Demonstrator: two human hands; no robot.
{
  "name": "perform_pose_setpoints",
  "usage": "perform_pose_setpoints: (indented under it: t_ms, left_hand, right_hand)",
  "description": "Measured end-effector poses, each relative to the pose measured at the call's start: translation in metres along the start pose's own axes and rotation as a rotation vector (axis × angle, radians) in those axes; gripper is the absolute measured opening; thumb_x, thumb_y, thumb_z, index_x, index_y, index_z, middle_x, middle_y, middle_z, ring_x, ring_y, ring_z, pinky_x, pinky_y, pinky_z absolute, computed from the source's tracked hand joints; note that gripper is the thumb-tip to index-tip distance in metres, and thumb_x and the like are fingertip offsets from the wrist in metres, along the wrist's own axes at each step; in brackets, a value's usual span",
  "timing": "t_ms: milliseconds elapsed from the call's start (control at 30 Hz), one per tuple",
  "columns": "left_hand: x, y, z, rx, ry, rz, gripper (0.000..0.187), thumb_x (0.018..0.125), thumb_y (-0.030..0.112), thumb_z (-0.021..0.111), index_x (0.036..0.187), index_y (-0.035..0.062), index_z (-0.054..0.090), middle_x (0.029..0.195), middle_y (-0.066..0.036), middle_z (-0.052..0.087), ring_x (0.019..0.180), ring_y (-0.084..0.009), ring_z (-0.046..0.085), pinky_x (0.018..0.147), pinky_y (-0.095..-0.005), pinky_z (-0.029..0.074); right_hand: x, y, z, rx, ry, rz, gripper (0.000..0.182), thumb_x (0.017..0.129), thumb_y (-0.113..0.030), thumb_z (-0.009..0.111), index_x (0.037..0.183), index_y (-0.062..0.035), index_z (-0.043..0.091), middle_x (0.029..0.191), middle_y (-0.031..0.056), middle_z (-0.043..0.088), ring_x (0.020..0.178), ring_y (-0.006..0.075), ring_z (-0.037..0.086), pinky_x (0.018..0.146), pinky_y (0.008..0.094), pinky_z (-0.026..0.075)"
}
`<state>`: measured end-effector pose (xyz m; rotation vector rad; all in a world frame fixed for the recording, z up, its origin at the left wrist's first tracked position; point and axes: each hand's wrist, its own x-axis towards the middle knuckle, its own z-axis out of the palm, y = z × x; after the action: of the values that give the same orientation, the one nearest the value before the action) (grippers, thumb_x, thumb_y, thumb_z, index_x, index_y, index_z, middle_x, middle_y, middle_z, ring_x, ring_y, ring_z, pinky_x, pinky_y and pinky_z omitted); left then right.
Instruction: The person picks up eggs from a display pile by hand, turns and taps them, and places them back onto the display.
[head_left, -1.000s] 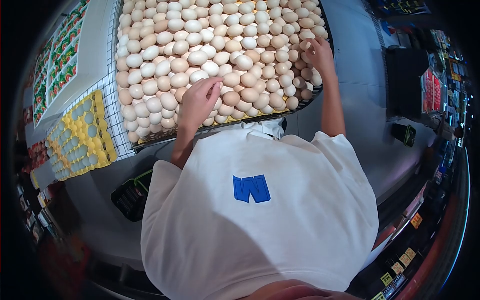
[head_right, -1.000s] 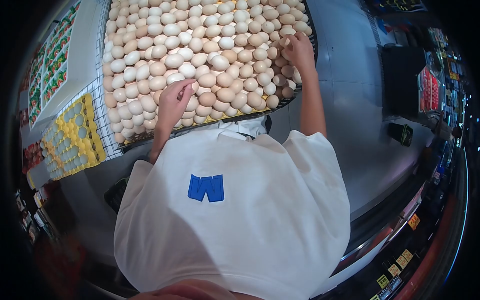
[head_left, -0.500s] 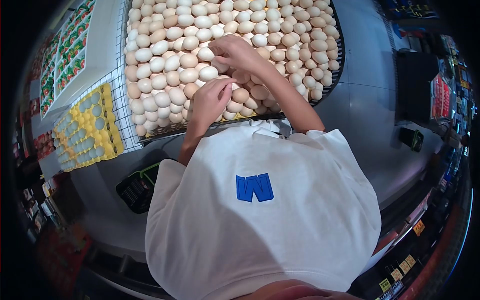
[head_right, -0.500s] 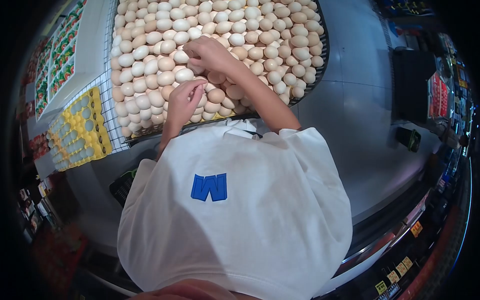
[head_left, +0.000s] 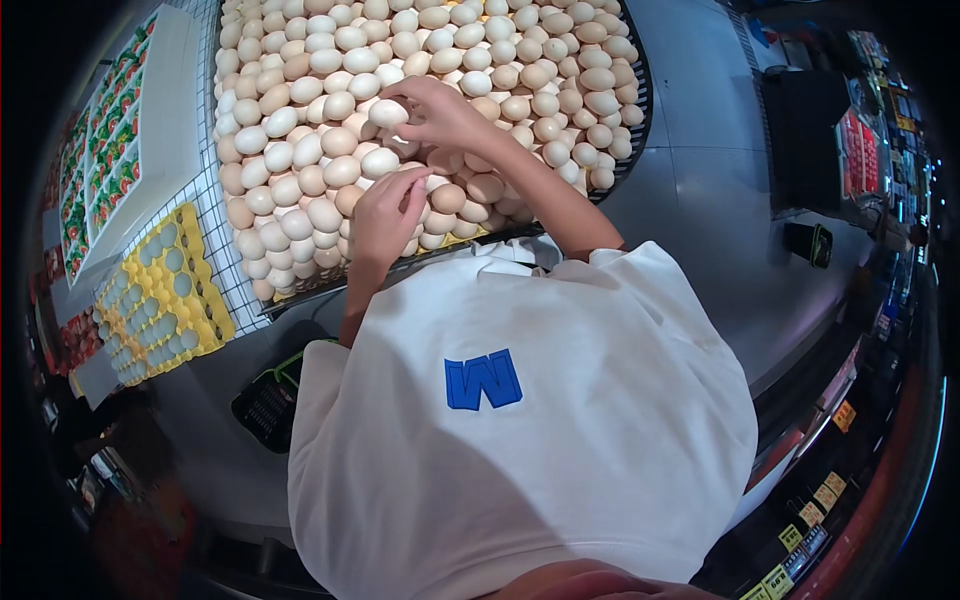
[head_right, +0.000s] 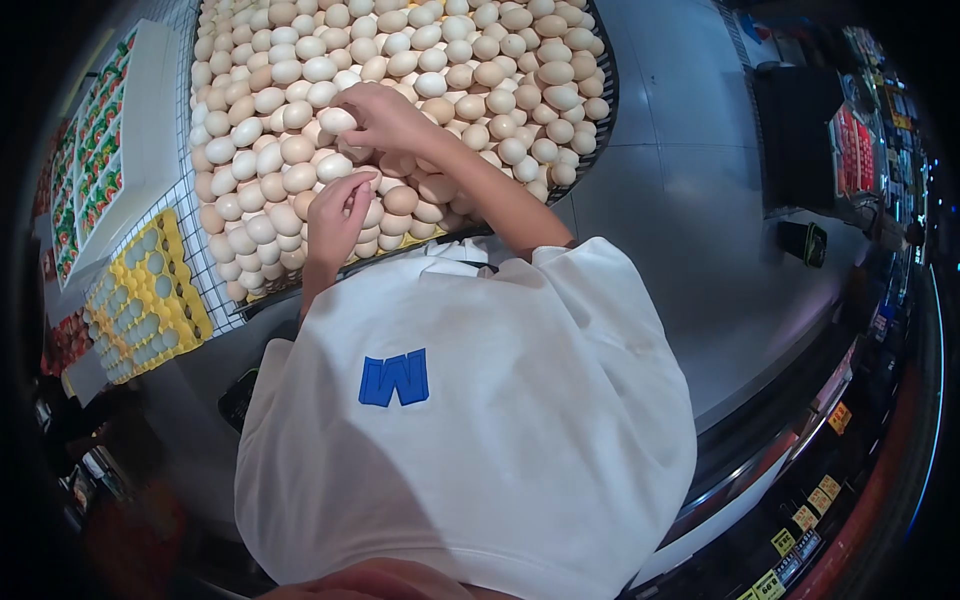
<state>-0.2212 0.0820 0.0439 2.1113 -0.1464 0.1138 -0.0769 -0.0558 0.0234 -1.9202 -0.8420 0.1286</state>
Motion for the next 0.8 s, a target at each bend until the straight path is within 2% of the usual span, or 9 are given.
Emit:
perform_pose_setpoints:
  t_ms: [33, 233, 300, 333, 400, 433, 500, 633, 800]
  left_hand:
    - [0.001, -0.001, 0.0, 0.001, 0.003, -0.007, 0.016, 0.093, 0.01, 0.06, 0.106, 0.006, 0.069, 0.094, -0.01, 0.071, 0.075, -0.0232, 0.067, 0.067, -0.0335, 0.054]
    - [0.004, -0.001, 0.001, -0.014, -0.014, -0.002, 0.016, 0.092, 0.01, 0.061, 0.105, 0.0051, 0.069, 0.093, -0.011, 0.07, 0.076, -0.0244, 0.067, 0.068, -0.0343, 0.054]
    - [0.004, -0.001, 0.0, -0.012, -0.017, -0.001, 0.015, 0.092, 0.01, 0.061, 0.105, 0.0049, 0.069, 0.093, -0.012, 0.07, 0.077, -0.0251, 0.067, 0.069, -0.0346, 0.054]
    - [0.005, -0.003, 0.0, -0.011, -0.011, 0.014, 0.015, 0.092, 0.01, 0.061, 0.104, 0.0048, 0.069, 0.093, -0.012, 0.07, 0.077, -0.0258, 0.067, 0.07, -0.0351, 0.054]
    - [0.004, -0.003, 0.0, -0.015, -0.004, 0.028, 0.015, 0.092, 0.01, 0.06, 0.104, 0.0047, 0.069, 0.093, -0.012, 0.07, 0.078, -0.0266, 0.067, 0.07, -0.0356, 0.054]
    - [0.005, -0.002, -0.001, -0.001, -0.009, 0.025, 0.015, 0.092, 0.01, 0.06, 0.104, 0.0048, 0.069, 0.093, -0.012, 0.07, 0.079, -0.0268, 0.067, 0.071, -0.036, 0.054]
    - [0.005, -0.001, 0.0, 0.013, -0.012, 0.026, 0.015, 0.092, 0.01, 0.06, 0.104, 0.0049, 0.069, 0.093, -0.012, 0.07, 0.08, -0.0271, 0.067, 0.071, -0.0364, 0.054]
    - [0.003, -0.004, 0.001, 0.0, -0.002, 0.007, 0.015, 0.093, 0.011, 0.06, 0.104, 0.0056, 0.069, 0.094, -0.011, 0.07, 0.081, -0.0265, 0.067, 0.072, -0.0363, 0.054]
    - [0.001, -0.003, -0.001, 0.012, 0.016, -0.016, 0.015, 0.092, 0.011, 0.061, 0.104, 0.006, 0.069, 0.094, -0.011, 0.071, 0.081, -0.0261, 0.067, 0.072, -0.0359, 0.054]
  right_hand:
    - [-0.003, 0.0, -0.005, 0.085, 0.088, 0.031, 0.044, 0.074, -0.024, 0.075, 0.114, -0.0069, 0.064, 0.094, 0.0086, 0.063, 0.093, 0.0251, 0.062, 0.083, 0.0382, 0.052]
    - [-0.043, 0.027, -0.079, -0.013, 0.293, 0.279, 0.045, 0.079, -0.024, 0.075, 0.119, -0.0071, 0.064, 0.11, 0.011, 0.067, 0.1, 0.0206, 0.066, 0.086, 0.0343, 0.054]
    - [-0.056, 0.047, -0.109, -0.151, 0.347, 0.311, 0.044, 0.078, -0.023, 0.075, 0.118, -0.0083, 0.065, 0.108, 0.0123, 0.067, 0.1, 0.0243, 0.065, 0.085, 0.0369, 0.054]
    - [-0.06, 0.055, -0.126, -0.153, 0.341, 0.309, 0.044, 0.078, -0.023, 0.075, 0.118, -0.0083, 0.065, 0.108, 0.0123, 0.067, 0.1, 0.0243, 0.065, 0.085, 0.0369, 0.054]
    - [-0.07, 0.069, -0.156, -0.52, 0.281, 0.28, 0.044, 0.076, -0.021, 0.076, 0.118, -0.01, 0.065, 0.105, 0.0124, 0.067, 0.098, 0.0291, 0.064, 0.086, 0.0413, 0.052]
    - [-0.073, 0.075, -0.165, -0.523, 0.28, 0.279, 0.044, 0.076, -0.021, 0.076, 0.118, -0.01, 0.065, 0.105, 0.0124, 0.067, 0.098, 0.0291, 0.064, 0.086, 0.0413, 0.052]
    - [-0.076, 0.082, -0.177, -0.829, 0.107, 0.262, 0.043, 0.075, -0.02, 0.076, 0.116, -0.0111, 0.066, 0.104, 0.012, 0.066, 0.099, 0.0324, 0.061, 0.087, 0.0439, 0.049]
    - [-0.076, 0.092, -0.181, -0.947, -0.077, 0.229, 0.044, 0.073, -0.019, 0.075, 0.116, -0.0132, 0.067, 0.109, 0.0092, 0.065, 0.107, 0.0308, 0.058, 0.093, 0.0458, 0.046]
    - [-0.073, 0.095, -0.175, -0.964, -0.109, 0.294, 0.046, 0.072, -0.018, 0.074, 0.117, -0.014, 0.068, 0.109, 0.0083, 0.065, 0.11, 0.0295, 0.057, 0.097, 0.0472, 0.044]
